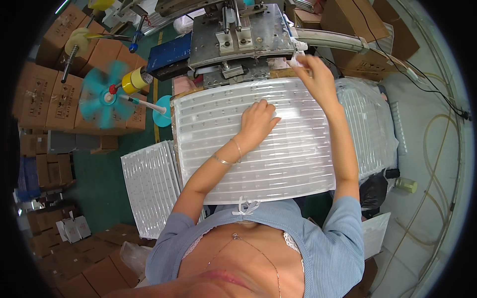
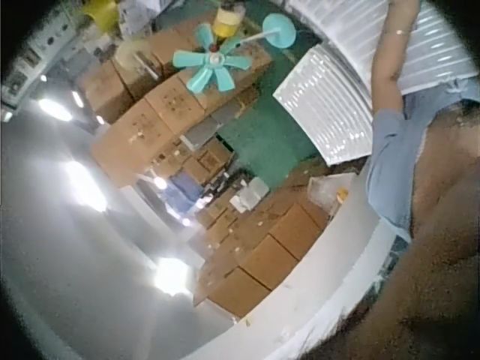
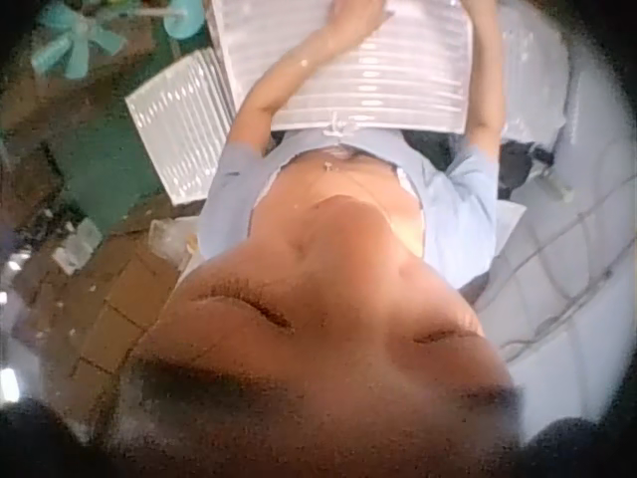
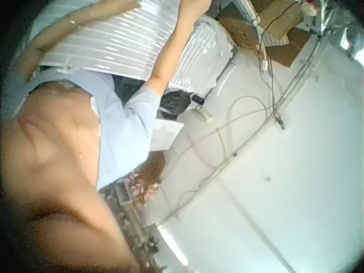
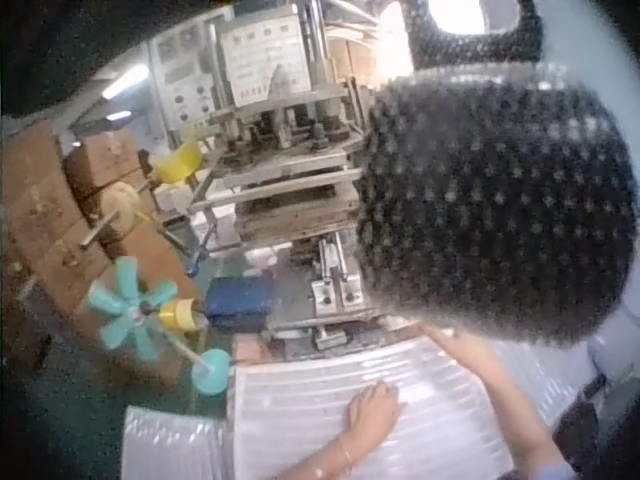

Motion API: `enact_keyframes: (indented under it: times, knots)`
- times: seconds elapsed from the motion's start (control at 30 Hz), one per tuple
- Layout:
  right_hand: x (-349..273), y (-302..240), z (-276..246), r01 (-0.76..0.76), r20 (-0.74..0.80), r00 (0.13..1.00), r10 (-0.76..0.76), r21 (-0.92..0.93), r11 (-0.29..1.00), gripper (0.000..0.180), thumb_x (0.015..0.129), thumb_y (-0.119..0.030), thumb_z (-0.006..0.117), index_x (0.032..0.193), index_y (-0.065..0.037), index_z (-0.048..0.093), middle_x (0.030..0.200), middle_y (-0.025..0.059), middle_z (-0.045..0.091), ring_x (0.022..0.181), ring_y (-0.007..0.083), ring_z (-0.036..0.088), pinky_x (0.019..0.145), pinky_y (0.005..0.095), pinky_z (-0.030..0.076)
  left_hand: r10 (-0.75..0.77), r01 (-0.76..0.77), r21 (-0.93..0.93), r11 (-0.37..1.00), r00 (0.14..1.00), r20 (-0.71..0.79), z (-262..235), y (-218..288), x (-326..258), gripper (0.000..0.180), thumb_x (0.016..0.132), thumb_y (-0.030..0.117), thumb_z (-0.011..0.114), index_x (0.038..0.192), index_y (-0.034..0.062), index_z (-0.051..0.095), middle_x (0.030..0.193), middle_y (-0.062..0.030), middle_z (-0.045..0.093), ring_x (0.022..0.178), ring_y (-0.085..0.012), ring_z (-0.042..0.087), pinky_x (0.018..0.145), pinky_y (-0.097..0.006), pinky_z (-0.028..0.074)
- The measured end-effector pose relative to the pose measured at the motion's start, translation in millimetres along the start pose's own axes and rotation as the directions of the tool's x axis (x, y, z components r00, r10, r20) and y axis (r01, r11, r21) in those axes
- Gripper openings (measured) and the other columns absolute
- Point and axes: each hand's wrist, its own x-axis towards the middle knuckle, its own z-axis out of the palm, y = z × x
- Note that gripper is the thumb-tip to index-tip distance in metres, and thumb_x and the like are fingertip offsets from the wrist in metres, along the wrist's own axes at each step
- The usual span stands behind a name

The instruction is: The person repeatedly picks up small, clear plastic components from a stack and places them into a manual press machine. They operate the press lever to process each component and then return it to the stack. This cycle is performed continuously throughout the video.

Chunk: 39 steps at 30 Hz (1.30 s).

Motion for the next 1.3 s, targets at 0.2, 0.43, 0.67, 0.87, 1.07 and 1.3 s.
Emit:
enact_keyframes:
  times: [0.2, 0.43, 0.67, 0.87, 1.07, 1.3]
  knots:
    - [-74.0, 28.7, -12.8, 0.118, 0.355, 0.935, 0.007, -0.330, 0.937, 0.022, 0.070, -0.012, 0.070, 0.092, -0.008, 0.065, 0.088, 0.0080, 0.059, 0.083, 0.0272, 0.057, 0.073, 0.0369, 0.046, 0.108, -0.138, 0.153, 0.979, 0.976, 0.189, 4.5, 0.9, 3.9, 0.008, 0.071, 0.004, 0.061, 0.077, 0.0057, 0.058, 0.077, -0.0081, 0.055, 0.076, -0.0246, 0.056, 0.063, -0.037, 0.045]
    - [-74.6, 29.8, -14.2, 0.131, 0.371, 0.928, -0.031, -0.247, 0.960, 0.019, 0.068, -0.008, 0.070, 0.083, -0.004, 0.060, 0.087, 0.0088, 0.059, 0.084, 0.0290, 0.057, 0.073, 0.0370, 0.046, 0.087, -0.086, 0.063, 0.994, 0.996, -0.022, -5.3, -12.7, -0.9, 0.012, 0.071, 0.003, 0.057, 0.081, 0.0078, 0.060, 0.077, -0.0059, 0.055, 0.073, -0.0228, 0.056, 0.064, -0.036, 0.045]
    - [-58.4, 34.0, -21.7, -0.148, 0.133, 0.982, 0.137, 0.081, 0.986, 0.020, 0.077, -0.008, 0.067, 0.088, -0.001, 0.052, 0.084, 0.0081, 0.057, 0.078, 0.0206, 0.058, 0.068, 0.0292, 0.047, 0.132, -0.151, 0.153, 0.977, 0.983, 0.128, 1.7, -22.8, 0.9, 0.011, 0.073, 0.005, 0.058, 0.081, 0.0092, 0.064, 0.077, -0.0058, 0.056, 0.075, -0.0224, 0.057, 0.065, -0.036, 0.045]
    - [-41.8, 28.9, -36.7, -0.354, -0.016, 0.922, 0.386, 0.365, 0.861, 0.018, 0.085, -0.016, 0.062, 0.095, -0.003, 0.056, 0.089, 0.0016, 0.061, 0.081, 0.0078, 0.058, 0.062, 0.0235, 0.044, 0.055, -0.060, -0.045, 0.997, 0.993, -0.107, -12.0, -22.8, 7.3, 0.012, 0.078, 0.005, 0.057, 0.088, 0.0075, 0.064, 0.079, -0.0069, 0.057, 0.074, -0.0227, 0.058, 0.064, -0.036, 0.046]
    - [-38.0, 44.2, -20.4, -0.407, 0.045, 0.890, 0.454, 0.529, 0.744, 0.030, 0.090, -0.022, 0.056, 0.115, -0.006, 0.056, 0.107, 0.0031, 0.060, 0.091, 0.0125, 0.058, 0.073, 0.0250, 0.047, -0.325, 0.262, -0.266, 0.927, 0.917, -0.229, -58.6, -52.3, 3.2, 0.020, 0.084, 0.007, 0.054, 0.102, 0.0076, 0.062, 0.088, -0.0080, 0.062, 0.070, -0.0202, 0.058, 0.061, -0.031, 0.047]
    - [-2.7, -4.2, 5.6, -0.201, -0.017, 0.970, 0.243, 0.507, 0.838, 0.028, 0.085, -0.014, 0.062, 0.110, -0.001, 0.059, 0.101, 0.0043, 0.062, 0.084, 0.0100, 0.059, 0.072, 0.0246, 0.049, -0.175, 0.199, -0.022, 0.980, 0.796, -0.579, -106.1, -71.4, 46.9, 0.027, 0.085, 0.022, 0.057, 0.109, 0.0099, 0.061, 0.098, -0.0116, 0.061, 0.084, -0.0261, 0.062, 0.065, -0.034, 0.050]
